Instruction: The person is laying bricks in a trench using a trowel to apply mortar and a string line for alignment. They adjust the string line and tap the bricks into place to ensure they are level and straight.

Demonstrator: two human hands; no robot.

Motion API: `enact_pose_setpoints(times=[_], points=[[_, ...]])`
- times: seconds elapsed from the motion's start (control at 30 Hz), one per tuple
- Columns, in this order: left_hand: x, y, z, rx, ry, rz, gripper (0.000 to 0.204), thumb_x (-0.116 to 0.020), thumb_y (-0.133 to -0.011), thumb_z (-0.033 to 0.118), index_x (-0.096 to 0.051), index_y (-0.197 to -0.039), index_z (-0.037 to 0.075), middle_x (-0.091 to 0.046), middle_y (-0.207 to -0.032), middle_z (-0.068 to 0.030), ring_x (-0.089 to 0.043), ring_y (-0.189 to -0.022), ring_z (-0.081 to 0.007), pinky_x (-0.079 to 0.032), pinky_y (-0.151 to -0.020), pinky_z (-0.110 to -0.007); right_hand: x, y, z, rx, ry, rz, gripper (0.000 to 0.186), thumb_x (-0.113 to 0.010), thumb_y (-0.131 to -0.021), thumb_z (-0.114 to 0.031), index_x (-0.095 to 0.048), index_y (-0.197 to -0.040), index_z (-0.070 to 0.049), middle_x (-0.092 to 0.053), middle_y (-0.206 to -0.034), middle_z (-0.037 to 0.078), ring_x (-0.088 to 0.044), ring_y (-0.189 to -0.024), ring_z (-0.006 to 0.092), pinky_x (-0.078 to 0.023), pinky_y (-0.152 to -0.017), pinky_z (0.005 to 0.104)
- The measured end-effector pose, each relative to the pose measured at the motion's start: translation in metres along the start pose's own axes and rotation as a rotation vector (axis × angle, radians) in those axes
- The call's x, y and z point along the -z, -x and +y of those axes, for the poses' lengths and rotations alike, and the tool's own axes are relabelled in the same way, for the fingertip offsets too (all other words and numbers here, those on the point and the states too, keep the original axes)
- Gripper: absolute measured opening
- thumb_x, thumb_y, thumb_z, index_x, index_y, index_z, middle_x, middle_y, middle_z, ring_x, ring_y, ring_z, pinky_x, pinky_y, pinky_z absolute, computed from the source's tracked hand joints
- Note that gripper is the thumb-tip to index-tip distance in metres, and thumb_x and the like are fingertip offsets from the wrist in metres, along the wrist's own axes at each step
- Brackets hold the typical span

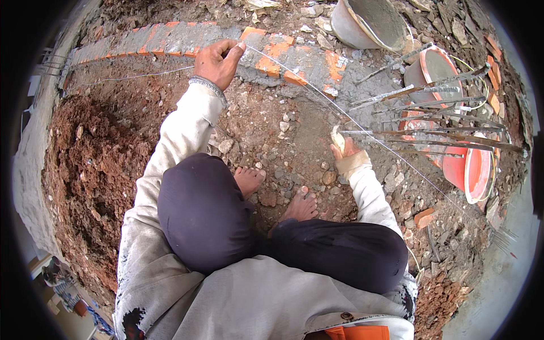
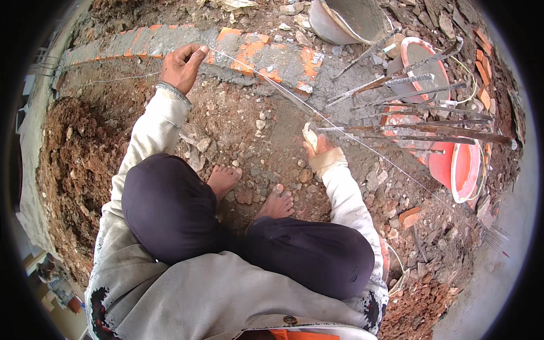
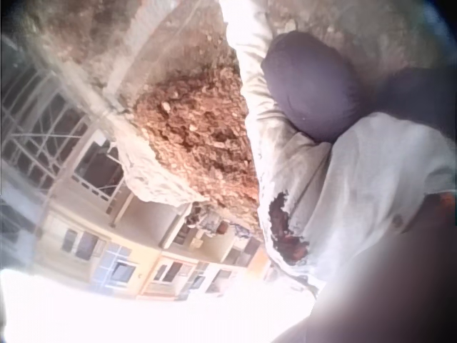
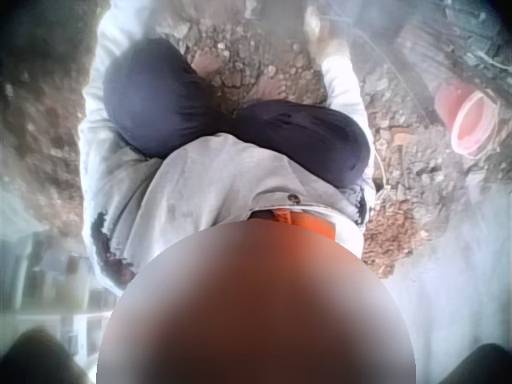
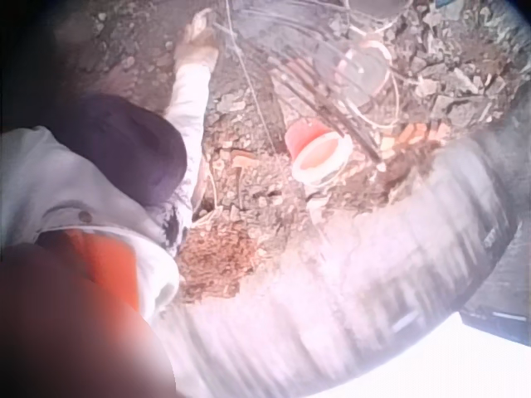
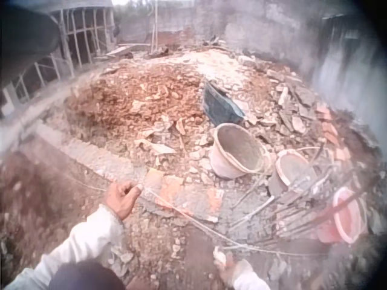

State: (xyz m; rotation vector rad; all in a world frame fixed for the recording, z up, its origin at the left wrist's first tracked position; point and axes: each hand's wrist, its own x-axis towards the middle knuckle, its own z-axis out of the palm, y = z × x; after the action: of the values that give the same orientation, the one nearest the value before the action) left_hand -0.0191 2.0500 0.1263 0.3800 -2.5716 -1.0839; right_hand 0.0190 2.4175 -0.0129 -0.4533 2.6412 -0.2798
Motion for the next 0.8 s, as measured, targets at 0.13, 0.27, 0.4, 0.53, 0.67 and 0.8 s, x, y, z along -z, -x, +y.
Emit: enact_pose_setpoints(times=[0.13,0.27,0.4,0.53,0.67,0.8], points=[[0.003,-0.002,0.003,-0.002,0.008,-0.021,0.034,-0.058,-0.08,0.034,-0.063,-0.083,0.0,-0.057,-0.062,-0.0061,-0.05,-0.059,-0.0116,-0.041,-0.056,-0.028,-0.004,-0.011,0.003,0.018,-0.005,0.002,0.048,-0.045,-0.083,-0.045,-0.043,-0.11,-0.005,-0.056,-0.096,0.022,-0.056,-0.09,0.0377,-0.044,-0.074,0.0421],[0.001,-0.008,0.011,-0.008,0.057,-0.008,0.035,-0.058,-0.081,0.034,-0.064,-0.086,0.0,-0.059,-0.066,-0.0052,-0.051,-0.061,-0.0109,-0.042,-0.057,-0.028,-0.003,-0.006,-0.006,-0.078,0.186,-0.043,0.052,-0.041,-0.083,-0.048,-0.043,-0.11,-0.005,-0.057,-0.101,0.023,-0.056,-0.089,0.0385,-0.044,-0.076,0.0448],[0.007,-0.006,0.003,-0.003,0.149,0.111,0.033,-0.06,-0.081,0.032,-0.064,-0.089,0.001,-0.06,-0.07,-0.0027,-0.052,-0.064,-0.0097,-0.044,-0.059,-0.025,0.022,-0.002,-0.021,0.249,-0.111,0.097,0.049,-0.043,-0.083,-0.048,-0.044,-0.107,-0.005,-0.057,-0.102,0.022,-0.056,-0.089,0.0388,-0.045,-0.073,0.0443],[0.019,-0.01,0.026,-0.14,0.259,0.26,0.027,-0.061,-0.082,0.027,-0.065,-0.092,0.002,-0.061,-0.073,-0.0025,-0.053,-0.066,-0.0089,-0.044,-0.06,-0.023,0.017,-0.04,-0.024,-0.16,0.162,-0.229,0.047,-0.044,-0.083,-0.045,-0.044,-0.106,-0.005,-0.057,-0.102,0.02,-0.056,-0.088,0.0388,-0.045,-0.072,0.0441],[0.071,-0.016,0.061,-0.497,-0.025,0.326,0.027,-0.062,-0.081,0.026,-0.065,-0.093,0.003,-0.062,-0.074,-0.0014,-0.053,-0.068,-0.0077,-0.042,-0.06,-0.021,-0.028,-0.045,0.008,-0.05,0.202,-0.13,0.068,-0.043,-0.082,-0.041,-0.024,-0.132,0.0,-0.049,-0.115,0.025,-0.051,-0.103,0.0355,-0.04,-0.089,0.0386],[0.124,0.019,0.106,-0.398,0.083,0.353,0.022,-0.06,-0.083,0.021,-0.065,-0.093,0.002,-0.062,-0.077,-0.0023,-0.052,-0.066,-0.0066,-0.039,-0.059,-0.019,0.039,-0.024,-0.071,0.522,0.03,0.191,0.042,-0.052,-0.08,-0.028,-0.041,-0.112,-0.004,-0.054,-0.102,0.023,-0.053,-0.096,0.0372,-0.044,-0.08,0.0401]])
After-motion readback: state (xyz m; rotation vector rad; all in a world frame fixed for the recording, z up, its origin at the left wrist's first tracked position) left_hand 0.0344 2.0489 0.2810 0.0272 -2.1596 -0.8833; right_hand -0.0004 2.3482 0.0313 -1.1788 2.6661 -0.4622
